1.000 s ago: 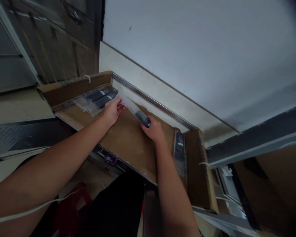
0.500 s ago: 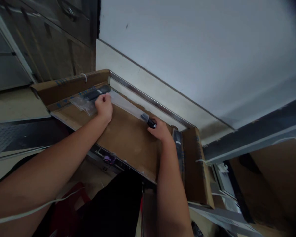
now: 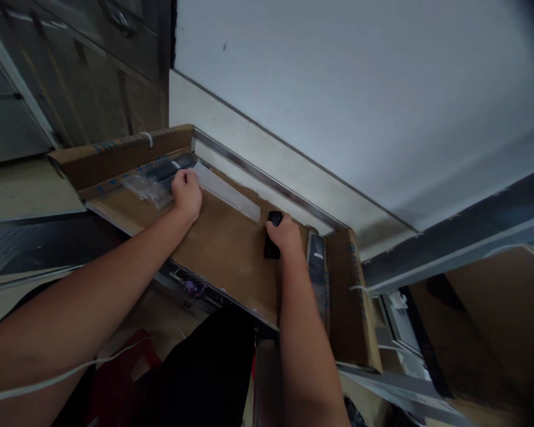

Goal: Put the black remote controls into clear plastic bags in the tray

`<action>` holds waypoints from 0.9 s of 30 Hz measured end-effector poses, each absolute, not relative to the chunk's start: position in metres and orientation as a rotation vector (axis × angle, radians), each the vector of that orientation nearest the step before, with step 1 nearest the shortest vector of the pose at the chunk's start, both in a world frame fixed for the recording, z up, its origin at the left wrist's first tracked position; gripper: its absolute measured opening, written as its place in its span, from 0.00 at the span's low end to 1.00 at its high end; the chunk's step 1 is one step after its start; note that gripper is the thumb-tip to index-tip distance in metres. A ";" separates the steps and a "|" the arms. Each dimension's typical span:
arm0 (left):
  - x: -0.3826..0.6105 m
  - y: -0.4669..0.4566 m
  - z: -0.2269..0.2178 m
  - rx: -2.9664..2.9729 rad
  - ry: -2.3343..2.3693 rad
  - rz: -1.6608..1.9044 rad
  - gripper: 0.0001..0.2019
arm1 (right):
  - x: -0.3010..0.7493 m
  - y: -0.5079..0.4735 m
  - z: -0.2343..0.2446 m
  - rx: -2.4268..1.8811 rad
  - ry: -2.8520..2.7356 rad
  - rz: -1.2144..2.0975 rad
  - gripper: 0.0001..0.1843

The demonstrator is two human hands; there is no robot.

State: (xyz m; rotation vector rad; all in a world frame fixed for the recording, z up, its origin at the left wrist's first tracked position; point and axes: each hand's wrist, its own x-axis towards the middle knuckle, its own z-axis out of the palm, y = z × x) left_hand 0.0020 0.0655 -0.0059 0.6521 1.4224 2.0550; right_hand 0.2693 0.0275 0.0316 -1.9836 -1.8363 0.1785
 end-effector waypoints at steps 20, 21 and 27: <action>0.013 0.057 0.011 0.526 1.161 1.991 0.22 | 0.248 0.035 0.026 -1.756 -1.785 0.646 0.26; 0.012 0.057 0.011 0.519 1.134 1.971 0.20 | 0.246 0.034 0.026 -1.731 -1.768 0.751 0.27; 0.011 0.059 0.004 0.847 1.238 1.875 0.08 | 0.238 0.025 0.031 -1.567 -1.683 1.135 0.27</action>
